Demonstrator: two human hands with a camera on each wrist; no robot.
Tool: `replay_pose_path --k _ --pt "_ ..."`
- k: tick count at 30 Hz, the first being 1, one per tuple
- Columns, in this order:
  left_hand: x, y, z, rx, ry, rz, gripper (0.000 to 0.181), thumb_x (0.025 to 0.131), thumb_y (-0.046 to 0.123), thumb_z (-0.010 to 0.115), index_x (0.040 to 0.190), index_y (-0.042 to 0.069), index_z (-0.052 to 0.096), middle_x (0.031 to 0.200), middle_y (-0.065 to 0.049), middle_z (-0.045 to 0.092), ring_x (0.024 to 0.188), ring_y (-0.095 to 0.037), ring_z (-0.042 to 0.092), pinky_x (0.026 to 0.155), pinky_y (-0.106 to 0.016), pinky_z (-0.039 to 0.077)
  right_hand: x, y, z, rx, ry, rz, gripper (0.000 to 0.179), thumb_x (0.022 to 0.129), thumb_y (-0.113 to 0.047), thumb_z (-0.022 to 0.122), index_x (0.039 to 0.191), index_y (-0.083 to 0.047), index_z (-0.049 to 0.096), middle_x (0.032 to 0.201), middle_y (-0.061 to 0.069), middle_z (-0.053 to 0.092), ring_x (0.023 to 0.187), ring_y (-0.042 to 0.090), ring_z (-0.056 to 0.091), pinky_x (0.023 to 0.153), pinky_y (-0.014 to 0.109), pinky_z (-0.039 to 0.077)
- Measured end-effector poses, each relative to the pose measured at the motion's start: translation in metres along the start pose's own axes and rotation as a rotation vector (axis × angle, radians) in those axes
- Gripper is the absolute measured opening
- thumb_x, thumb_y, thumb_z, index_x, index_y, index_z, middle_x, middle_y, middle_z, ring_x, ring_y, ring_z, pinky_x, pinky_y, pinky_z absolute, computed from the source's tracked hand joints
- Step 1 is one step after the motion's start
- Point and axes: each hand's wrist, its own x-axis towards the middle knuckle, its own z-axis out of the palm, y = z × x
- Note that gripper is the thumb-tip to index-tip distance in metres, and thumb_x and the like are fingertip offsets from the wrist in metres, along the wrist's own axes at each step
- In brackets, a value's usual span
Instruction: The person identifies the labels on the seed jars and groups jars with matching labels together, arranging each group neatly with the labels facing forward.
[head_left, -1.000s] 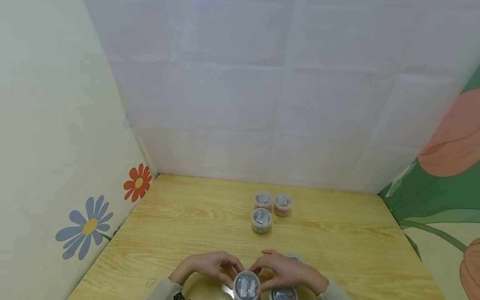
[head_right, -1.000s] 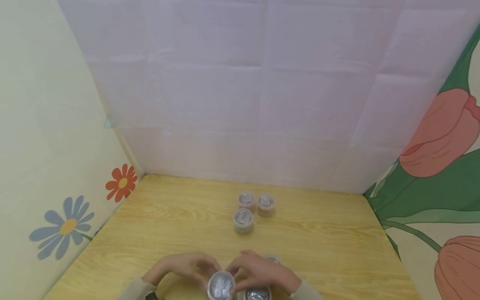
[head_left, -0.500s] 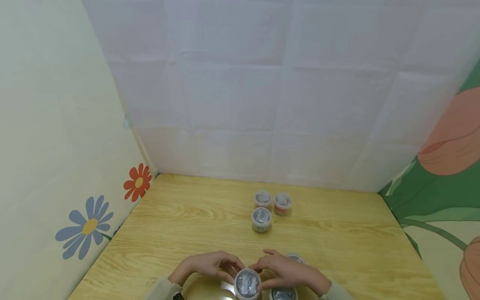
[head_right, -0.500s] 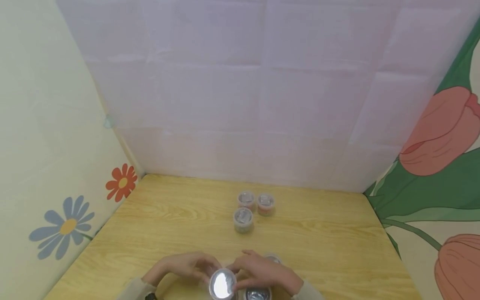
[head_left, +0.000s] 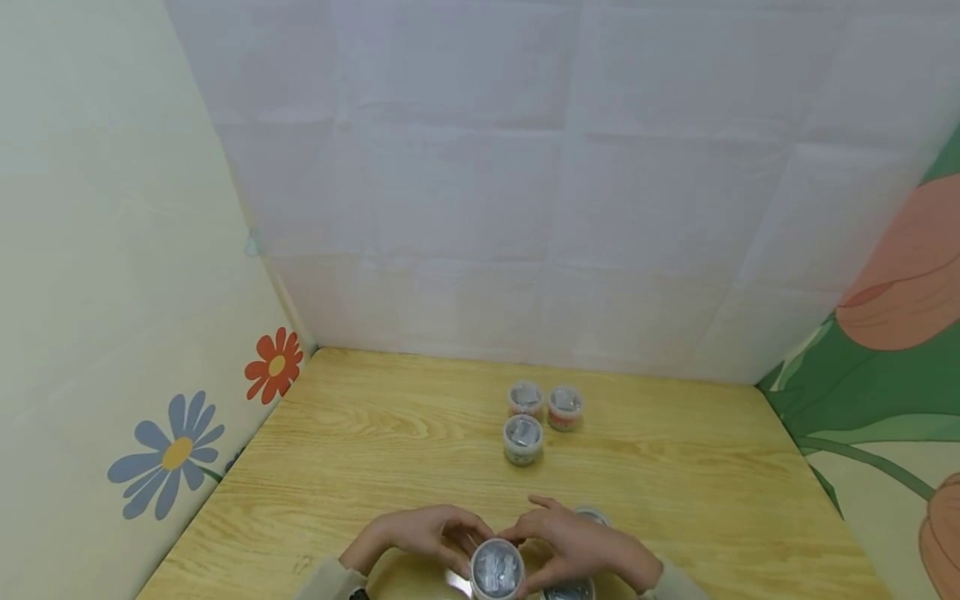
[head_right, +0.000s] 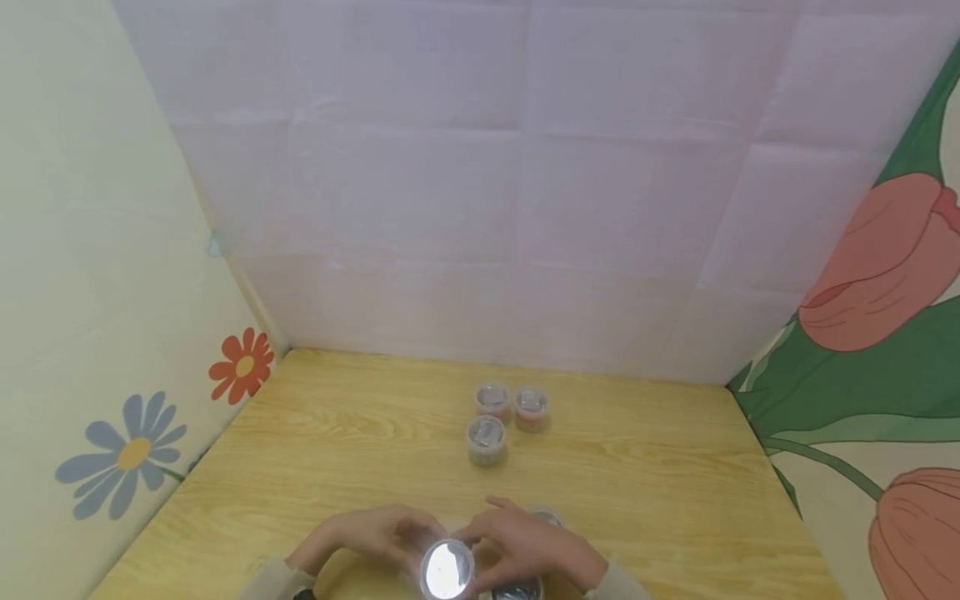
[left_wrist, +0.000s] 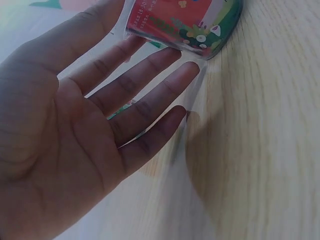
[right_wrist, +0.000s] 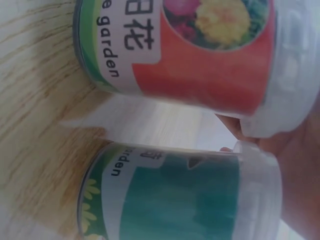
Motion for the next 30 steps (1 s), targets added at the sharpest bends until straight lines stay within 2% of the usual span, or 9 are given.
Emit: replay_pose_path --k 9,18,21,25,27,30 --pt "0.002 -0.002 0.001 0.01 0.009 0.004 0.045 0.089 0.007 0.059 0.131 -0.001 0.045 0.123 -0.021 0.056 0.107 -0.013 0.059 0.092 -0.028 0.049 0.0 -0.001 0.0 0.022 0.017 0.013 0.058 0.081 -0.051 0.062 0.13 -0.02 0.053 0.113 -0.017 0.061 0.101 -0.008 0.053 0.101 0.061 0.031" --pt "0.002 -0.005 -0.004 0.058 0.05 0.025 0.047 0.093 0.011 0.055 0.137 0.004 0.04 0.133 -0.014 0.051 0.115 -0.013 0.055 0.098 -0.028 0.044 -0.003 0.003 -0.01 0.043 0.06 0.048 0.055 0.084 -0.048 0.06 0.129 -0.017 0.053 0.114 -0.014 0.061 0.101 -0.003 0.055 0.103 0.058 0.03" --pt "0.003 -0.004 -0.007 0.103 0.073 0.032 0.047 0.095 0.013 0.052 0.139 0.006 0.039 0.136 -0.01 0.048 0.119 -0.013 0.051 0.101 -0.027 0.042 -0.004 0.006 -0.014 0.095 0.065 0.074 0.054 0.085 -0.046 0.059 0.13 -0.018 0.051 0.116 -0.013 0.06 0.102 -0.001 0.054 0.103 0.05 0.036" --pt "0.006 -0.002 -0.009 0.164 0.116 0.031 0.048 0.094 0.017 0.054 0.139 0.009 0.038 0.138 -0.006 0.047 0.122 -0.013 0.049 0.102 -0.028 0.04 -0.006 0.011 -0.018 0.166 0.068 0.092 0.051 0.088 -0.043 0.057 0.132 -0.018 0.05 0.118 -0.01 0.058 0.102 0.002 0.053 0.093 0.035 0.046" --pt "0.008 0.0 -0.009 0.19 0.144 0.028 0.052 0.092 0.019 0.058 0.139 0.01 0.038 0.138 -0.005 0.048 0.121 -0.013 0.049 0.102 -0.029 0.04 -0.006 0.012 -0.019 0.189 0.072 0.096 0.051 0.089 -0.042 0.057 0.132 -0.017 0.049 0.117 -0.009 0.058 0.103 0.003 0.054 0.088 0.031 0.049" --pt "0.011 0.001 -0.007 0.204 0.205 0.011 0.056 0.089 0.023 0.063 0.139 0.015 0.039 0.137 -0.001 0.048 0.12 -0.012 0.05 0.102 -0.029 0.04 -0.006 0.014 -0.022 0.227 0.082 0.099 0.05 0.089 -0.04 0.057 0.132 -0.016 0.049 0.119 -0.007 0.058 0.105 0.006 0.055 0.089 0.032 0.049"
